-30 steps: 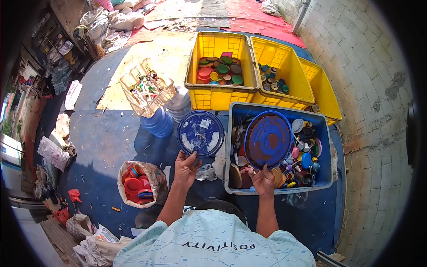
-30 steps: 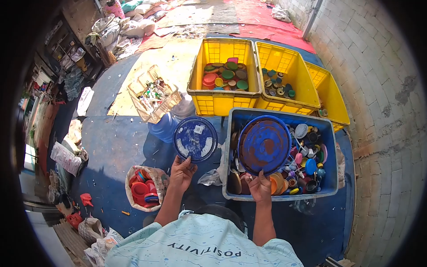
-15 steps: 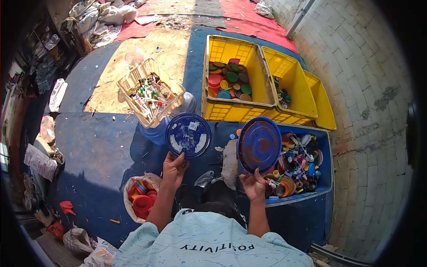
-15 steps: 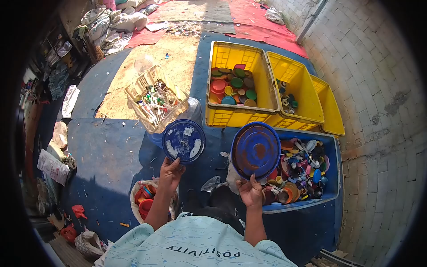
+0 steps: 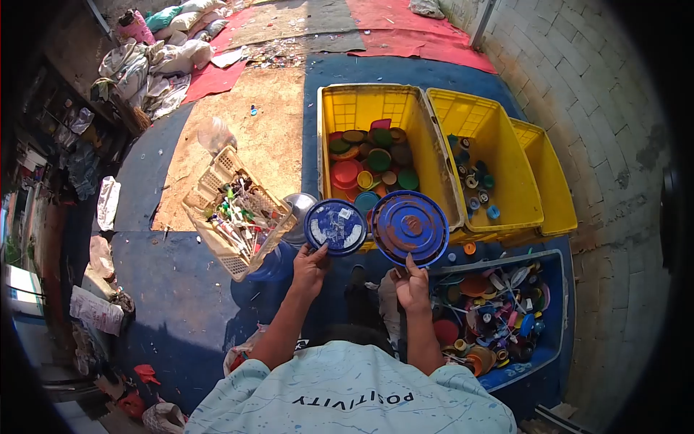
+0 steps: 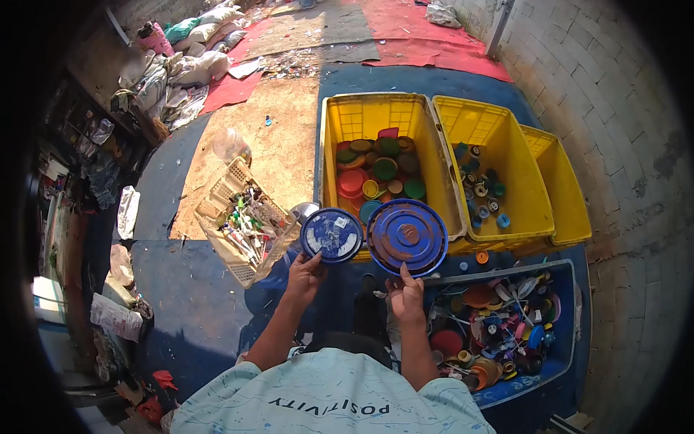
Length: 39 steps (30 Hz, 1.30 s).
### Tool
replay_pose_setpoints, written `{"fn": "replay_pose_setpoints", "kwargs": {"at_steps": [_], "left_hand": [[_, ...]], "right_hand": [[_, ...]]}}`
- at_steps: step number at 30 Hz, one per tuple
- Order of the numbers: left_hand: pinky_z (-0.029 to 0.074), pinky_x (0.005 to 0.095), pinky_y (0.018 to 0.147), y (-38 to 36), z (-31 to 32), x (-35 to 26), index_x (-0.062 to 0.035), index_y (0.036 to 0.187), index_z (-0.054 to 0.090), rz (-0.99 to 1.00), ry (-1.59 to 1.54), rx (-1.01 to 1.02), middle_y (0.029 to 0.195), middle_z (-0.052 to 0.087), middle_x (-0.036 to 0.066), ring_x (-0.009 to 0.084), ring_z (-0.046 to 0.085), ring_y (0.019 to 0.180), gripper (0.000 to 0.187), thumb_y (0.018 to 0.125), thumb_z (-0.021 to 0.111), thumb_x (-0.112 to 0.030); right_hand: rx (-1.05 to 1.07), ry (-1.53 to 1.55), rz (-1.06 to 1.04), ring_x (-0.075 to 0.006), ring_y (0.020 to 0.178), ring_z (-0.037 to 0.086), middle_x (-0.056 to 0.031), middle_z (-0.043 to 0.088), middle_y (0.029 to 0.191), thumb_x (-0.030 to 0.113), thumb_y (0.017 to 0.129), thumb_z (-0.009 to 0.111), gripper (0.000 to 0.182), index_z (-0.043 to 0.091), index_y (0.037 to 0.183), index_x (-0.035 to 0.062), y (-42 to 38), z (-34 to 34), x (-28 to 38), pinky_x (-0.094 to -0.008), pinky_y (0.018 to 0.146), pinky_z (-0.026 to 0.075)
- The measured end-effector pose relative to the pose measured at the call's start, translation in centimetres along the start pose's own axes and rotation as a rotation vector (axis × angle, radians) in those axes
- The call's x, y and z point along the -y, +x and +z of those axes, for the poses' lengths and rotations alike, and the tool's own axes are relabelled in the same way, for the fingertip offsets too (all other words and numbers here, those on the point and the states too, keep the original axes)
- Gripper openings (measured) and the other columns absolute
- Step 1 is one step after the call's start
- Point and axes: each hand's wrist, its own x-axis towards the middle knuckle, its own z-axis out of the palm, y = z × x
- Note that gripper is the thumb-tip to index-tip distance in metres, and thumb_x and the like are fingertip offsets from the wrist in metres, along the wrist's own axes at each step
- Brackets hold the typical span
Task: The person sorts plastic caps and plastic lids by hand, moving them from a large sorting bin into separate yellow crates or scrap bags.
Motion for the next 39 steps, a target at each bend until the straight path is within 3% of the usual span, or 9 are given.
{"fn": "replay_pose_setpoints", "kwargs": {"at_steps": [1, 5, 14, 18, 19, 21, 27, 31, 39], "left_hand": [[0.049, 0.0331, 0.075, 2.2, 1.4, -0.1, -0.0120, 0.107, 0.054, -0.001, 0.012, -0.010, 0.092, 0.063, -0.002, 0.0106, 0.061, 0.078, 0.024, 0.087, 0.066, -0.006], [0.050, 0.0315, 0.075, 8.0, 5.8, 0.0, -0.0117, 0.110, 0.054, -0.070, 0.111, -0.092, 0.095, 0.063, -0.001, 0.0115, 0.061, 0.081, 0.027, 0.087, 0.066, -0.005], [0.049, 0.0315, 0.078, 15.0, 9.2, -1.4, -0.0135, 0.112, 0.054, -0.091, 0.080, -0.092, 0.098, 0.063, 0.000, 0.0127, 0.061, 0.085, 0.028, 0.088, 0.064, -0.003], [0.049, 0.0339, 0.080, 16.5, 9.8, -1.9, -0.0069, 0.112, 0.051, -0.082, 0.179, -0.146, 0.096, 0.064, 0.004, 0.0157, 0.063, 0.086, 0.032, 0.085, 0.068, -0.005], [0.044, 0.0257, 0.072, 16.5, 10.0, -1.6, -0.0091, 0.100, 0.055, -0.133, 0.234, -0.237, 0.095, 0.064, 0.000, 0.0105, 0.060, 0.083, 0.020, 0.087, 0.068, -0.016], [0.044, 0.0274, 0.076, 16.9, 8.3, -0.5, -0.0095, 0.097, 0.053, -0.227, 0.246, -0.296, 0.094, 0.064, 0.001, 0.0115, 0.061, 0.085, 0.020, 0.087, 0.069, -0.017], [0.042, 0.0353, 0.097, 12.5, 7.1, 0.1, -0.0027, 0.125, 0.051, -0.243, 0.097, -0.140, 0.124, 0.057, 0.012, 0.0241, 0.053, 0.114, 0.044, 0.090, 0.063, -0.027], [0.040, 0.0380, 0.100, 9.5, 6.1, -0.5, -0.0073, 0.127, 0.052, -0.259, 0.150, -0.017, 0.127, 0.055, 0.010, 0.0237, 0.054, 0.114, 0.042, 0.091, 0.062, -0.027], [0.047, 0.0341, 0.088, 2.8, -0.5, -1.2, -0.0074, 0.120, 0.056, -0.258, 0.180, 0.226, 0.113, 0.059, 0.005, 0.0180, 0.056, 0.099, 0.034, 0.093, 0.059, -0.028]], "right_hand": [[-0.065, -0.039, -0.032, -0.0163, 0.083, 0.061, -0.0015, 0.062, 0.089, 0.014, 0.088, 0.067, 0.017, 0.050, 0.091, 0.0137, 1.1, 1.8, 1.3, -0.0370, 0.067, 0.049], [-0.149, -0.074, 0.046, -0.0177, 0.084, 0.062, -0.0020, 0.062, 0.095, 0.015, 0.088, 0.068, 0.019, 0.051, 0.098, 0.0134, 7.4, 1.7, 4.0, -0.0368, 0.065, 0.049], [-0.090, -0.119, 0.060, -0.0193, 0.085, 0.060, -0.0036, 0.062, 0.097, 0.020, 0.090, 0.066, 0.025, 0.051, 0.108, 0.0118, 11.8, 4.4, 7.9, -0.0393, 0.067, 0.049], [-0.100, -0.047, 0.198, -0.0202, 0.093, 0.059, -0.0070, 0.060, 0.109, 0.026, 0.090, 0.066, 0.032, 0.051, 0.113, 0.0101, 14.0, 5.2, 8.3, -0.0387, 0.074, 0.048], [-0.101, -0.055, 0.271, -0.0205, 0.096, 0.059, -0.0083, 0.059, 0.113, 0.028, 0.090, 0.065, 0.036, 0.050, 0.116, 0.0092, 14.7, 4.8, 7.9, -0.0376, 0.076, 0.047], [-0.160, -0.053, 0.435, -0.0229, 0.102, 0.058, -0.0138, 0.055, 0.122, 0.026, 0.092, 0.063, 0.039, 0.046, 0.121, 0.0070, 16.0, 3.4, 6.2, -0.0377, 0.079, 0.048], [0.057, -0.116, 0.392, -0.0189, 0.094, 0.061, -0.0098, 0.059, 0.114, 0.015, 0.092, 0.061, 0.034, 0.045, 0.121, 0.0076, 10.3, 8.2, 4.3, -0.0336, 0.076, 0.051], [0.064, -0.183, 0.308, -0.0162, 0.094, 0.061, -0.0069, 0.062, 0.111, 0.014, 0.092, 0.059, 0.030, 0.046, 0.118, 0.0099, 7.2, 7.9, 2.3, -0.0326, 0.077, 0.050], [-0.040, -0.231, 0.080, -0.0154, 0.094, 0.059, -0.0076, 0.061, 0.109, 0.019, 0.091, 0.060, 0.030, 0.049, 0.116, 0.0083, -3.4, 5.1, -2.8, -0.0323, 0.080, 0.048]]}}
